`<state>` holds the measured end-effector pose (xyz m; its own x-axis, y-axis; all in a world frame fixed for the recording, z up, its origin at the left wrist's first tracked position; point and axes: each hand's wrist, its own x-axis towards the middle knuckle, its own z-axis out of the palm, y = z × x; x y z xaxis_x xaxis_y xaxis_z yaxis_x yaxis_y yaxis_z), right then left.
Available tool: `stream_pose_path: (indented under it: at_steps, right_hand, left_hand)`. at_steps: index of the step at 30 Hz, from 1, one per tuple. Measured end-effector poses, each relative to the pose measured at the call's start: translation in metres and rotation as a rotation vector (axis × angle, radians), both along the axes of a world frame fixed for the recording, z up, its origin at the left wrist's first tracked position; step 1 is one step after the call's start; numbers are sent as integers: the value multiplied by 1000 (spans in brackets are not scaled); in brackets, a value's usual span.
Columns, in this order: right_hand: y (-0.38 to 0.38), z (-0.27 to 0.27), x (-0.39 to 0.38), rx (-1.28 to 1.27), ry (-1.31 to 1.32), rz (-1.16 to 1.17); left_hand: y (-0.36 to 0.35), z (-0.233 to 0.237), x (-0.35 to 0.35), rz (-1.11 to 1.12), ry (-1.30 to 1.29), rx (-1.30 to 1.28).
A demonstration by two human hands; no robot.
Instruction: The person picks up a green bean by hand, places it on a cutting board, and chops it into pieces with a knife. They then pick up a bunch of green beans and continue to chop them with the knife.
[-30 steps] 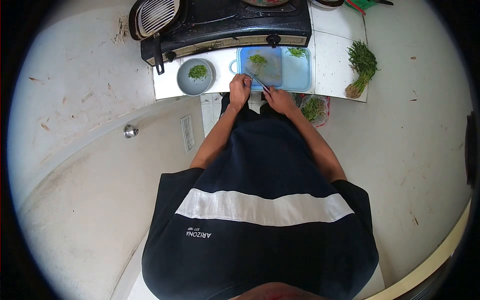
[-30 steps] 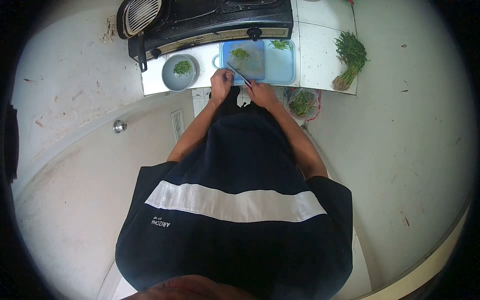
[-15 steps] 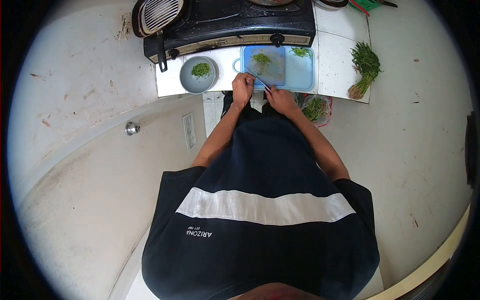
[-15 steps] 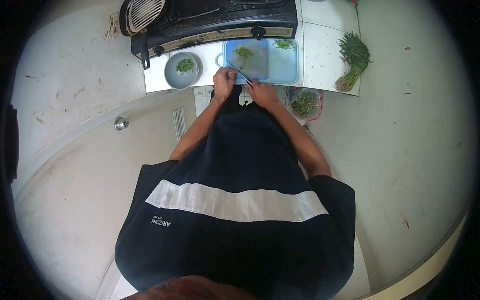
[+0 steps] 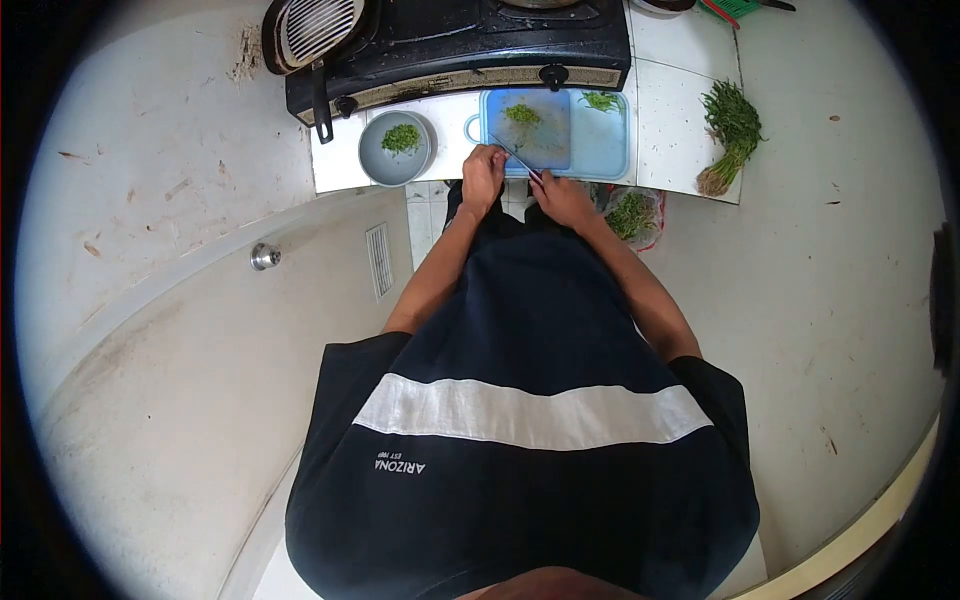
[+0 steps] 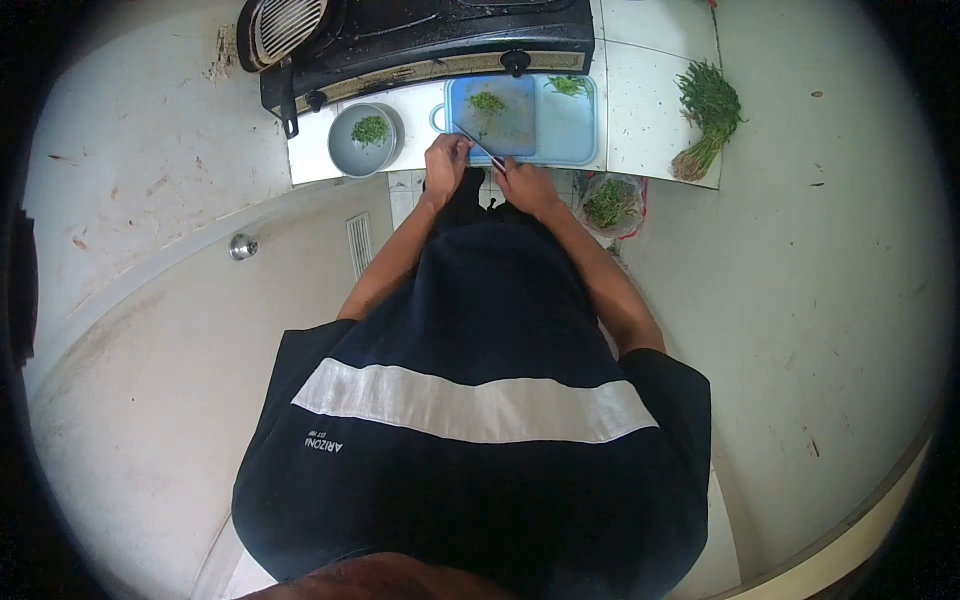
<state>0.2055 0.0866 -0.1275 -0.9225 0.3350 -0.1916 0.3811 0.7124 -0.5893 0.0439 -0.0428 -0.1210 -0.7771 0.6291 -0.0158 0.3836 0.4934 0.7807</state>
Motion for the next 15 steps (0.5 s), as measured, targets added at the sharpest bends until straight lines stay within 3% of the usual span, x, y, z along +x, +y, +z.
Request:
stream_pose_path:
  at_steps: [7, 15]
  right_hand:
    - [-3, 5, -11, -17, -43, -2]
    - [-4, 3, -6, -35, -38, -38]
  left_hand:
    - [-5, 3, -1, -167, 126, 37]
    - [-14, 3, 3, -186, 175, 51]
